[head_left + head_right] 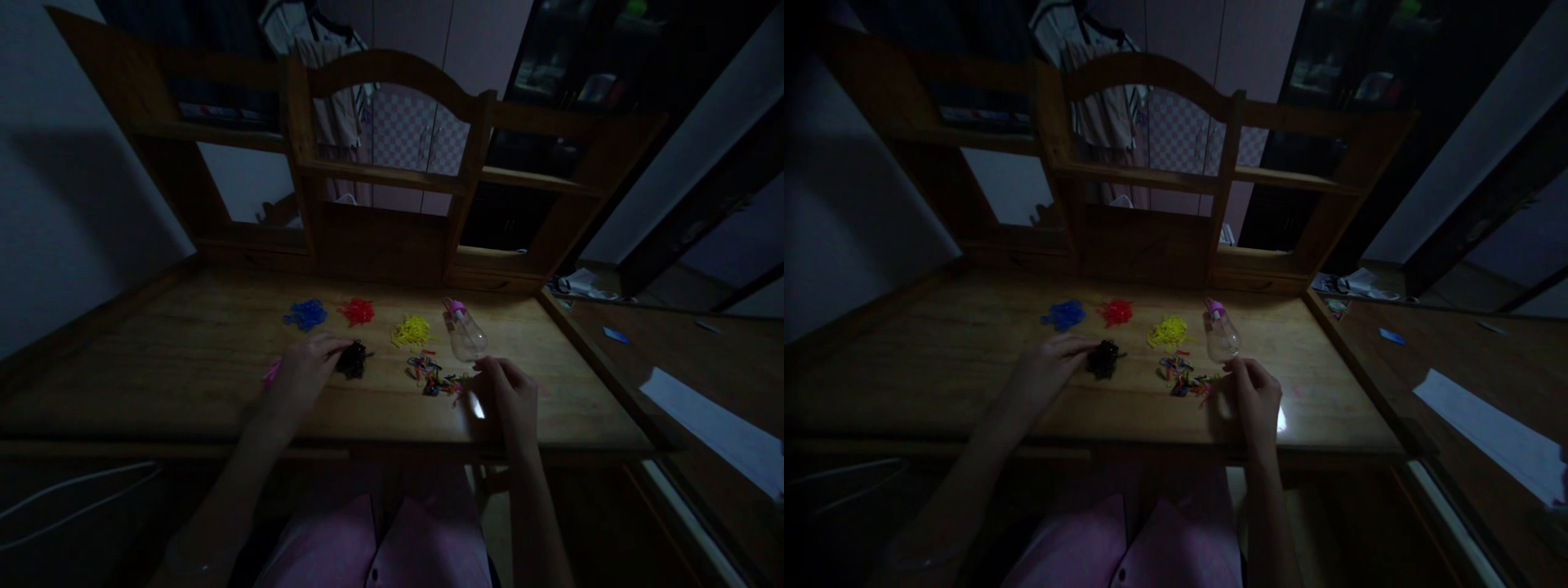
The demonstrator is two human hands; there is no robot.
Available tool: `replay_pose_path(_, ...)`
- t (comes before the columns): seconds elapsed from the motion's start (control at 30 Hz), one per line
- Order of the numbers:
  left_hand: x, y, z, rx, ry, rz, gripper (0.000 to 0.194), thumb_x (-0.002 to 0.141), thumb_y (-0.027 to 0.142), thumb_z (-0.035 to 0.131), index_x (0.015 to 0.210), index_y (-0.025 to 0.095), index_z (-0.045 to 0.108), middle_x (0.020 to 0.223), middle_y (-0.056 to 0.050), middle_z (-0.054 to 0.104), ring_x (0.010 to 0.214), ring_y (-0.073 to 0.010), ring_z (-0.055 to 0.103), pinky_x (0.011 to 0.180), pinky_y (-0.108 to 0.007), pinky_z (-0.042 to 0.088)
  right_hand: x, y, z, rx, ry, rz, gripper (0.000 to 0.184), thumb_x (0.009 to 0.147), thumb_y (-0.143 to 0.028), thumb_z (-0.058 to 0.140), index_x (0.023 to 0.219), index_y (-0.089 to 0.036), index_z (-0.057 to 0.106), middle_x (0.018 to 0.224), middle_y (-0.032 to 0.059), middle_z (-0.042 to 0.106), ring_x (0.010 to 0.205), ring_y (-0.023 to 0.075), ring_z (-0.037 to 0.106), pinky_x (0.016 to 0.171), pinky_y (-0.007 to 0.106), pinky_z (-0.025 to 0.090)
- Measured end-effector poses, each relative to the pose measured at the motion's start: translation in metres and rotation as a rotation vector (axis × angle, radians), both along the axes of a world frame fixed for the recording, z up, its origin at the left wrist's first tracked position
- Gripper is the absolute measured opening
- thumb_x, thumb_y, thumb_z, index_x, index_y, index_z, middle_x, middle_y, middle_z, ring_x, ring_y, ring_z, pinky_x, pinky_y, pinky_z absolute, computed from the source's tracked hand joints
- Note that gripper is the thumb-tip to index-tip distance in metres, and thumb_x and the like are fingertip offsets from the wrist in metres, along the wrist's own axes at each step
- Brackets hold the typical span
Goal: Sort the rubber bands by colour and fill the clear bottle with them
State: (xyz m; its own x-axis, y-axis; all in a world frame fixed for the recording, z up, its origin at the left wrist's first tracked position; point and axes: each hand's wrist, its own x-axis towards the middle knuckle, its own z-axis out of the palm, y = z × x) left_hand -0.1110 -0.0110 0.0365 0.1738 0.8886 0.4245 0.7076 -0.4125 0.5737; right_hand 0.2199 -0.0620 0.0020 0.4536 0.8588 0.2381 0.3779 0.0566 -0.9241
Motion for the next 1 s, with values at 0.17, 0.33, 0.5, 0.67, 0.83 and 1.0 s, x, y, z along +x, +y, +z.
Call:
replay_pose_path(0.17,0.012,-0.002,-0.019,0.034,0.022,0.033,0.027,0.088,0.02,0.048,0.101,0.02,0.072,0.109,-0.006,0.069,0.098,-0.0213,0.066,0.09,-0.036,0.053,0.0,0.0,-0.002,-0.011,0.024,0.058,0.039,0.086,-0.051,0.056,0.083,-0.016,0.073,0.078,0.0057,0.073,0.074,0.0203,0.066,0.067,0.027,0.046)
replay_pose_path(0.33,0.02,-0.002,-0.031,0.084,0.043,0.037,0.027,0.09,0.022,0.048,0.102,0.022,0.072,0.104,-0.006,0.064,0.094,-0.0203,0.064,0.085,-0.034,0.053,-0.002,-0.001,-0.002,-0.013,0.018,0.084,0.04,0.086,-0.051,0.056,0.08,-0.016,0.073,0.075,0.0054,0.072,0.072,0.0203,0.066,0.065,0.027,0.045)
replay_pose_path(0.5,0.02,-0.001,-0.037,0.109,0.108,0.044,0.026,0.091,0.025,0.049,0.102,0.022,0.073,0.096,-0.006,0.062,0.093,-0.0218,0.06,0.086,-0.037,0.051,-0.002,-0.003,-0.001,-0.02,0.018,0.076,0.039,0.086,-0.051,0.056,0.079,-0.017,0.072,0.073,0.0043,0.072,0.07,0.0194,0.065,0.064,0.026,0.045)
replay_pose_path(0.67,0.017,-0.004,-0.038,0.084,0.097,0.071,0.027,0.092,0.031,0.052,0.111,0.023,0.069,0.097,-0.005,0.063,0.096,-0.0224,0.058,0.09,-0.039,0.048,-0.003,-0.004,0.0,-0.017,0.008,0.071,0.04,0.086,-0.051,0.055,0.078,-0.017,0.072,0.071,0.0043,0.072,0.07,0.0196,0.065,0.063,0.026,0.045)
replay_pose_path(0.83,0.024,-0.013,-0.028,0.13,0.083,0.026,0.021,0.09,0.03,0.056,0.105,0.024,0.069,0.106,-0.005,0.061,0.102,-0.0235,0.057,0.094,-0.04,0.047,-0.004,-0.005,0.004,-0.01,-0.019,0.072,0.039,0.087,-0.05,0.055,0.077,-0.017,0.072,0.071,0.004,0.071,0.07,0.0194,0.065,0.064,0.026,0.044)
replay_pose_path(1.0,0.061,-0.018,-0.004,0.075,0.148,-0.2,0.026,0.094,0.016,0.046,0.107,0.022,0.067,0.108,-0.006,0.061,0.103,-0.0209,0.058,0.092,-0.035,0.048,-0.004,-0.005,0.002,-0.017,-0.009,0.088,0.037,0.088,-0.049,0.055,0.079,-0.017,0.072,0.073,0.0036,0.071,0.072,0.0195,0.065,0.064,0.026,0.044)
